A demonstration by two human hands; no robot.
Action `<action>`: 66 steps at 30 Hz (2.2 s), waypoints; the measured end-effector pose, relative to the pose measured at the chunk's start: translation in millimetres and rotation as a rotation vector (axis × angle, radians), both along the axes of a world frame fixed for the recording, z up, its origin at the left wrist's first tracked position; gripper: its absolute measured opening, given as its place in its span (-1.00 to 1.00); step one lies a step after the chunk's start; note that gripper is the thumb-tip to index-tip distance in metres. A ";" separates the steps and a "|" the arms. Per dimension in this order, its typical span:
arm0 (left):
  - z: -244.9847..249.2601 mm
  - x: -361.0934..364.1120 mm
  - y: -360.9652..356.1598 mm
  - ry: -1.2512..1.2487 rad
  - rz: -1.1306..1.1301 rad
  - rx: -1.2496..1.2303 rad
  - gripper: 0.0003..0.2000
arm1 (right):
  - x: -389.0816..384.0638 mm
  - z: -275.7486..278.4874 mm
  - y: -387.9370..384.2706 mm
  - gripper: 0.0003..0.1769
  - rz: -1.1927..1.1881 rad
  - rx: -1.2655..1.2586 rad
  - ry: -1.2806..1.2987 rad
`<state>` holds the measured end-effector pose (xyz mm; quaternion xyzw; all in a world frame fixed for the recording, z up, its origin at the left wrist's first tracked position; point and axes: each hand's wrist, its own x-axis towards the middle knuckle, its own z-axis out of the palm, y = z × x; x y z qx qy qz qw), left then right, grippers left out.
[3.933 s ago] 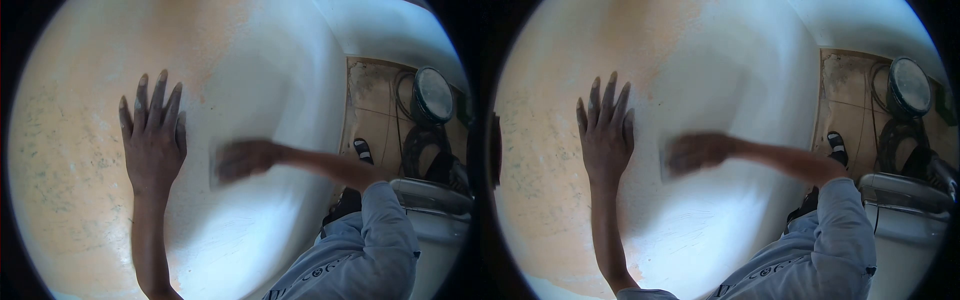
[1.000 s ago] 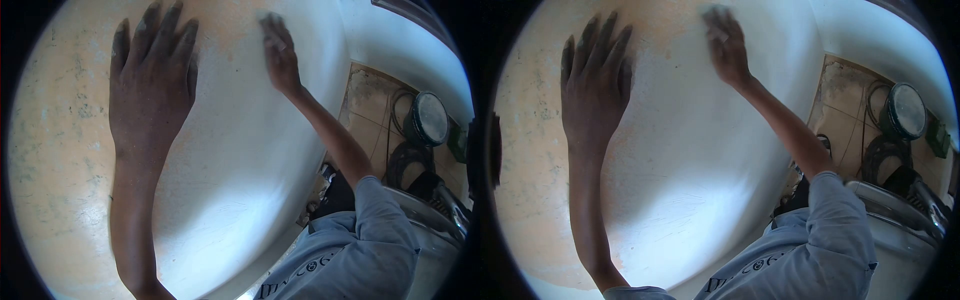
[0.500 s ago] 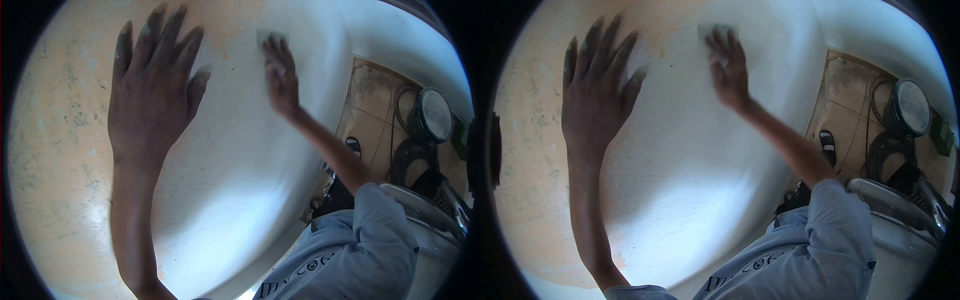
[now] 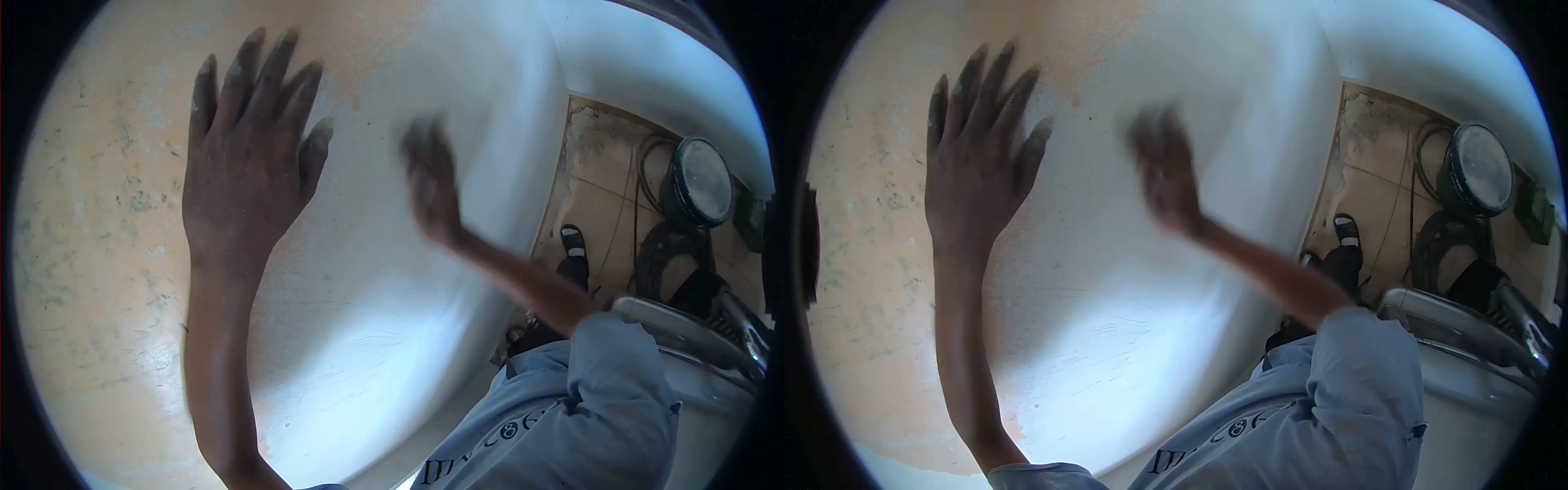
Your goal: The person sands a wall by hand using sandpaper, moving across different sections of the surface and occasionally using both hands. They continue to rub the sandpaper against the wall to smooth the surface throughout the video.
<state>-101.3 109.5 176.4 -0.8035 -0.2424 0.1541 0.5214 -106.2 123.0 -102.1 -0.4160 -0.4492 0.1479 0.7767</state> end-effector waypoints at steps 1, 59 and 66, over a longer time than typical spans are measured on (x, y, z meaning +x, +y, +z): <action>0.1 0.5 0.0 -0.003 0.002 -0.003 -0.59 | -17.5 1.0 -36.6 -0.60 0.066 0.096 -0.127; -0.7 -9.5 -2.0 -0.030 -0.031 -0.099 -0.61 | -62.9 38.3 -126.8 -0.61 0.477 0.544 -0.668; -5.7 -7.4 -1.9 0.022 0.035 -0.017 -0.63 | 58.1 33.9 50.6 -0.60 -0.131 0.194 -0.384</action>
